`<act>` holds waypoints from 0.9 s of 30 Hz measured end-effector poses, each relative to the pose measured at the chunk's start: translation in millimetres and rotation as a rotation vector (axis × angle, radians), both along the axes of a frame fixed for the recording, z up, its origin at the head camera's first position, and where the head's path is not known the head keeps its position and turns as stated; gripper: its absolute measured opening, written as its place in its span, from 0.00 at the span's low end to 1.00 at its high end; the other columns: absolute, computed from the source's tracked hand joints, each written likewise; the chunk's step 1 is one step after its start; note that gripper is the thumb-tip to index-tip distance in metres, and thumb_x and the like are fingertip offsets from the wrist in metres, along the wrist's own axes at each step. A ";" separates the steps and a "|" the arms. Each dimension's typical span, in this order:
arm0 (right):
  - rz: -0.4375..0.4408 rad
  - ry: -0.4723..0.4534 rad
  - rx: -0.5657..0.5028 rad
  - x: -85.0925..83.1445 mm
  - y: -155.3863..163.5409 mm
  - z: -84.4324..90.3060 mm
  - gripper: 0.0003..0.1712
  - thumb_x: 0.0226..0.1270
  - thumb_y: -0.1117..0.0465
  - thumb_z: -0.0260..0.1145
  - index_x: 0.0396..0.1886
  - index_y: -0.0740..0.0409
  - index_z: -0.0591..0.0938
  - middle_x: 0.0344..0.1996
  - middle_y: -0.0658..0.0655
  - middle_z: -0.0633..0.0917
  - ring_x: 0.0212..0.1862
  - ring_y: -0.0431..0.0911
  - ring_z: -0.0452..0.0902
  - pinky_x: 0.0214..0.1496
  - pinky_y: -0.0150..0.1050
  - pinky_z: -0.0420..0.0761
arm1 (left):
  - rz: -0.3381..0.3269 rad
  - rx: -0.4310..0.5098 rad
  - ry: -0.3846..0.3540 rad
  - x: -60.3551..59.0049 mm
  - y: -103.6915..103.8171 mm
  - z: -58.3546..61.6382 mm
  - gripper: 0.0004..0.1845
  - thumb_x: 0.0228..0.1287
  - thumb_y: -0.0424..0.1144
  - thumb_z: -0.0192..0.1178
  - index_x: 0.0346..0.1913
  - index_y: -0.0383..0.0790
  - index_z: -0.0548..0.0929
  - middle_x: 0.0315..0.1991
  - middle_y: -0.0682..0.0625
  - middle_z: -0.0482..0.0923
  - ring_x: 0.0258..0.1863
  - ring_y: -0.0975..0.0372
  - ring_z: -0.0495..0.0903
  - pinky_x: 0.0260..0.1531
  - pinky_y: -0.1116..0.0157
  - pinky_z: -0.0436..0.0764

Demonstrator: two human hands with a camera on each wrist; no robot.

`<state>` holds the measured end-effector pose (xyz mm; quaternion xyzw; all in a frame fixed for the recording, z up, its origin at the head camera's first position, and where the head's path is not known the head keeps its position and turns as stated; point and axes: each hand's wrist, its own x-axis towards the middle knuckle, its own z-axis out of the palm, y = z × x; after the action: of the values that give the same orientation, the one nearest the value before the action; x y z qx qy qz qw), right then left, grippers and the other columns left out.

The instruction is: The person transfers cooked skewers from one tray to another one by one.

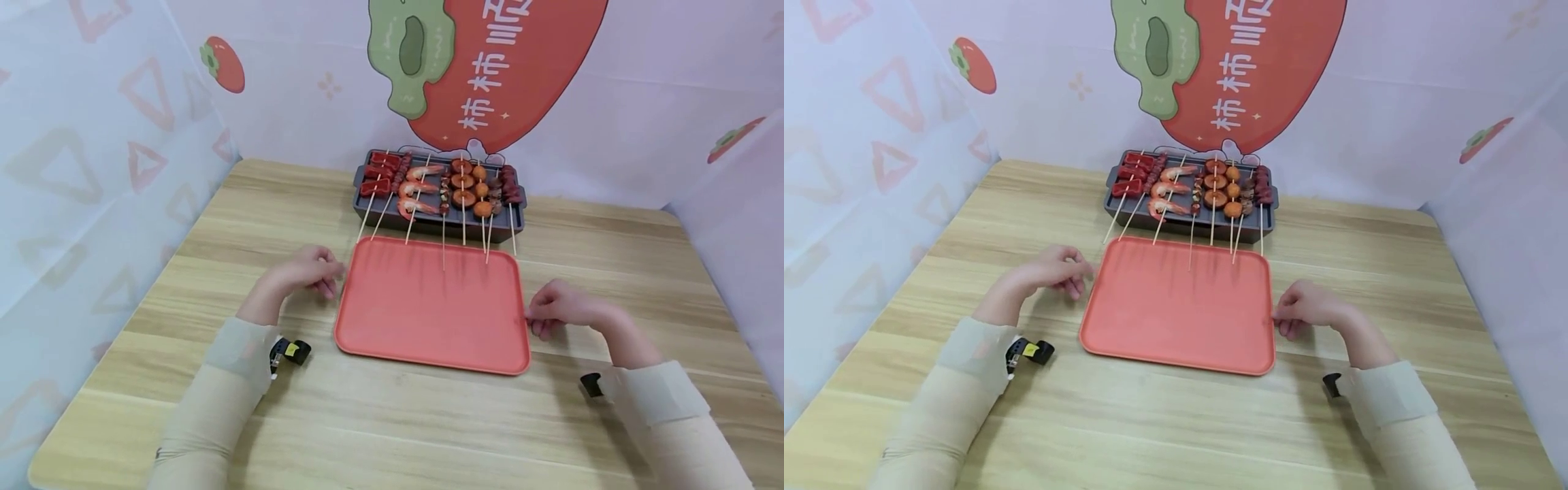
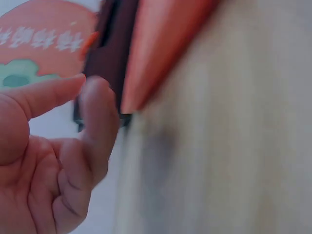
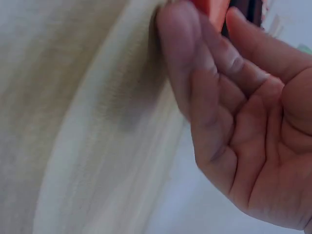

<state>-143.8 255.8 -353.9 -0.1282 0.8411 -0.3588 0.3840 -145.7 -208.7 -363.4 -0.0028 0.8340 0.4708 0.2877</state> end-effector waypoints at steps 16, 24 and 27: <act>-0.647 -0.158 -0.776 -23.2 -7.2 1.4 0.16 0.79 0.55 0.53 0.43 0.52 0.87 0.37 0.52 0.91 0.39 0.42 0.89 0.39 0.25 0.81 | 0.069 0.033 0.025 -9.3 17.7 -1.6 0.12 0.72 0.35 0.54 0.48 0.27 0.73 0.30 0.43 0.83 0.22 0.63 0.86 0.21 0.73 0.74; -0.694 -0.268 -0.860 -34.8 -22.4 4.6 0.16 0.78 0.57 0.55 0.39 0.58 0.87 0.34 0.55 0.91 0.38 0.43 0.89 0.43 0.26 0.83 | 0.069 0.031 -0.002 -8.2 18.1 -7.5 0.10 0.70 0.33 0.56 0.45 0.26 0.76 0.27 0.47 0.80 0.20 0.64 0.84 0.20 0.72 0.76; -0.715 -0.293 -0.831 -38.7 -27.4 6.8 0.15 0.78 0.58 0.56 0.38 0.57 0.88 0.33 0.55 0.91 0.36 0.43 0.89 0.40 0.25 0.83 | 0.072 0.041 -0.014 -7.5 18.6 -10.1 0.08 0.69 0.32 0.58 0.42 0.27 0.75 0.26 0.48 0.79 0.20 0.65 0.83 0.23 0.71 0.80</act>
<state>-182.5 228.4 -347.1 0.0753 0.5581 -0.7814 0.2688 -153.2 -190.1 -373.5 -0.0302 0.8215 0.4978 0.2765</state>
